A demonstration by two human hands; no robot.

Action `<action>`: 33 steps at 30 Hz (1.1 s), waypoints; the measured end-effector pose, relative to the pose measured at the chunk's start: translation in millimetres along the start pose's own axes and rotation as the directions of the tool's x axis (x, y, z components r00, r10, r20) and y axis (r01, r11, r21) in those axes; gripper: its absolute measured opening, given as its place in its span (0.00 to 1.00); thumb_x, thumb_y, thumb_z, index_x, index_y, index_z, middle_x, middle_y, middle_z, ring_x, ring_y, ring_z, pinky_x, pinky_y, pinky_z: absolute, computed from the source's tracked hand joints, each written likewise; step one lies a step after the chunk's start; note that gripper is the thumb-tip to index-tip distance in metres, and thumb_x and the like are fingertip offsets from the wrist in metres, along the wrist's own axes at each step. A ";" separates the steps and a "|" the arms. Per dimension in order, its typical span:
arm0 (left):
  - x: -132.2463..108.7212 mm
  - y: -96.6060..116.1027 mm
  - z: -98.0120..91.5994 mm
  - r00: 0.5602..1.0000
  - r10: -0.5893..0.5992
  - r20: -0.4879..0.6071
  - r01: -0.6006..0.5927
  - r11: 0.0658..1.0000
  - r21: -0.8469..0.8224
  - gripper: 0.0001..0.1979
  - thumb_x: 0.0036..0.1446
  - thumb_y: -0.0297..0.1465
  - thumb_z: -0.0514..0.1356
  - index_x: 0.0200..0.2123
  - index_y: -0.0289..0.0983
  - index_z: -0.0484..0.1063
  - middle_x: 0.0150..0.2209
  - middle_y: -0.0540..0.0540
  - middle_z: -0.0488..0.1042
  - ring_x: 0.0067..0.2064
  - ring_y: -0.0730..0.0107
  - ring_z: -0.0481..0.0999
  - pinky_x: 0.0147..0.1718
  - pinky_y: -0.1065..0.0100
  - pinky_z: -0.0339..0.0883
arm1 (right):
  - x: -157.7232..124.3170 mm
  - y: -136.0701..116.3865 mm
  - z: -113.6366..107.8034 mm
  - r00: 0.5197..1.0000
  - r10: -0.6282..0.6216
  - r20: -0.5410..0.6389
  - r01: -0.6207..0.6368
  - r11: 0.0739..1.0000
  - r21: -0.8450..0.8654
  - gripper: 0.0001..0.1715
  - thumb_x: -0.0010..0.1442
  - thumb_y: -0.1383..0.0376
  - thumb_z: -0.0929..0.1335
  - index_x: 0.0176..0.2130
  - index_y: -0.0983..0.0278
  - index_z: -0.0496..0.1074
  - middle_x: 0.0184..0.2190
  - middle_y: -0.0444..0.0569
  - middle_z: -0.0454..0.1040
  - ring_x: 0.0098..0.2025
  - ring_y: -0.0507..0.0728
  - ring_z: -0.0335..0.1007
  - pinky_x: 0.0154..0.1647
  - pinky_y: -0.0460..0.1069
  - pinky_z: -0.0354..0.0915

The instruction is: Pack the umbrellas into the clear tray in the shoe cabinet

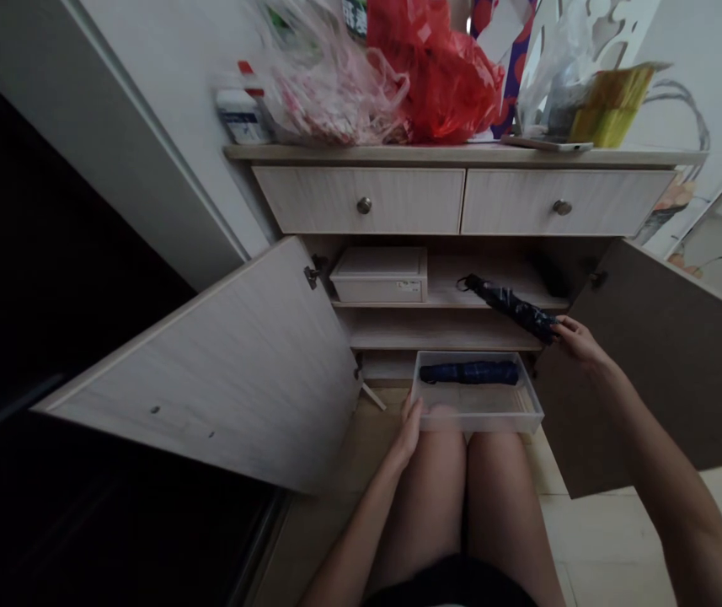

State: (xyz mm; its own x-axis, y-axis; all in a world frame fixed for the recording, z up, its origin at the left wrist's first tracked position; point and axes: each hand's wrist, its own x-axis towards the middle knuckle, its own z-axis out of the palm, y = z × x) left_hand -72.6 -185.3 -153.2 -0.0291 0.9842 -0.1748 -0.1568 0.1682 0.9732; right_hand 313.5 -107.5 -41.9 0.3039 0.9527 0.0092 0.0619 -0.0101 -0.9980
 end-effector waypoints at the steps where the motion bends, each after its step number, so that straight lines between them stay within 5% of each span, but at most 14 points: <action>1: -0.3 -0.1 0.6 1.000 0.008 -0.001 -0.008 1.000 0.006 0.30 0.55 0.46 0.61 0.57 0.36 0.71 0.60 0.39 0.70 0.63 0.49 0.66 0.63 0.51 0.58 | -12.8 -0.9 -2.3 0.998 -0.003 0.068 0.003 1.000 -0.003 0.30 0.36 0.49 0.76 0.31 0.61 0.63 0.25 0.40 0.67 0.23 0.48 0.61 0.24 0.44 0.62; 4: -1.2 -0.3 1.9 0.999 0.036 -0.020 -0.035 0.999 0.025 0.29 0.56 0.46 0.60 0.57 0.37 0.71 0.62 0.40 0.69 0.67 0.51 0.60 0.66 0.53 0.52 | -45.6 -6.2 -0.5 0.968 -0.004 0.249 0.025 0.996 -0.082 0.29 0.38 0.48 0.76 0.30 0.61 0.64 0.23 0.40 0.65 0.22 0.48 0.59 0.23 0.43 0.59; 10: -1.1 0.4 2.7 0.999 0.033 -0.039 -0.031 0.997 0.064 0.28 0.57 0.44 0.59 0.58 0.37 0.70 0.65 0.40 0.64 0.69 0.55 0.56 0.68 0.56 0.44 | -78.5 -7.2 27.5 0.836 0.047 0.547 0.082 0.974 -0.209 0.24 0.42 0.51 0.75 0.30 0.62 0.63 0.23 0.38 0.63 0.23 0.48 0.56 0.24 0.44 0.56; 14: -0.3 -1.6 1.9 0.998 0.056 -0.038 -0.054 0.997 0.055 0.29 0.57 0.46 0.58 0.57 0.37 0.71 0.64 0.41 0.66 0.69 0.55 0.56 0.68 0.57 0.45 | -81.0 6.2 42.5 0.786 0.033 0.617 0.148 0.960 -0.240 0.21 0.44 0.53 0.73 0.30 0.62 0.62 0.26 0.41 0.68 0.27 0.50 0.62 0.29 0.45 0.60; 20: 0.3 -0.5 -2.5 0.998 0.061 -0.029 -0.059 0.996 0.065 0.28 0.55 0.46 0.60 0.56 0.39 0.72 0.64 0.42 0.67 0.69 0.54 0.57 0.68 0.55 0.45 | -72.4 17.2 42.0 0.734 -0.051 0.677 0.331 0.898 -0.291 0.11 0.48 0.62 0.69 0.30 0.62 0.64 0.45 0.53 0.76 0.45 0.57 0.72 0.46 0.51 0.66; 23: -0.7 2.6 -2.8 0.998 0.065 -0.019 -0.063 0.996 0.066 0.27 0.56 0.45 0.61 0.55 0.38 0.73 0.62 0.42 0.69 0.68 0.54 0.58 0.67 0.55 0.47 | -68.5 16.8 41.8 0.702 -0.043 0.711 0.513 0.723 -0.463 0.08 0.46 0.69 0.68 0.31 0.63 0.66 0.43 0.51 0.77 0.45 0.57 0.73 0.46 0.49 0.65; 28: -4.1 4.9 -2.1 0.999 0.038 -0.018 -0.036 0.996 0.077 0.27 0.56 0.44 0.60 0.56 0.38 0.72 0.60 0.42 0.71 0.64 0.54 0.65 0.64 0.57 0.55 | -68.6 14.1 50.5 0.710 0.005 0.704 0.684 0.233 -0.692 0.11 0.44 0.73 0.70 0.32 0.62 0.72 0.35 0.48 0.78 0.38 0.57 0.75 0.42 0.48 0.63; 33: -5.0 6.5 -3.0 1.000 0.029 0.008 -0.030 0.996 0.079 0.29 0.56 0.46 0.61 0.57 0.38 0.71 0.58 0.41 0.72 0.63 0.51 0.67 0.63 0.55 0.57 | -68.3 9.7 59.4 0.772 0.048 0.634 0.631 0.067 -0.773 0.12 0.49 0.73 0.69 0.35 0.60 0.75 0.38 0.49 0.78 0.40 0.58 0.75 0.40 0.47 0.63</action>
State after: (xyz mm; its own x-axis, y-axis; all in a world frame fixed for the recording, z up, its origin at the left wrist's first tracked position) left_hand -76.5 -189.3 -146.4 -0.0260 0.9890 -0.1454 -0.0779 0.1430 0.9867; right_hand 236.9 -154.7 -55.9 -0.3657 0.9273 -0.0797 0.9306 0.3659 -0.0133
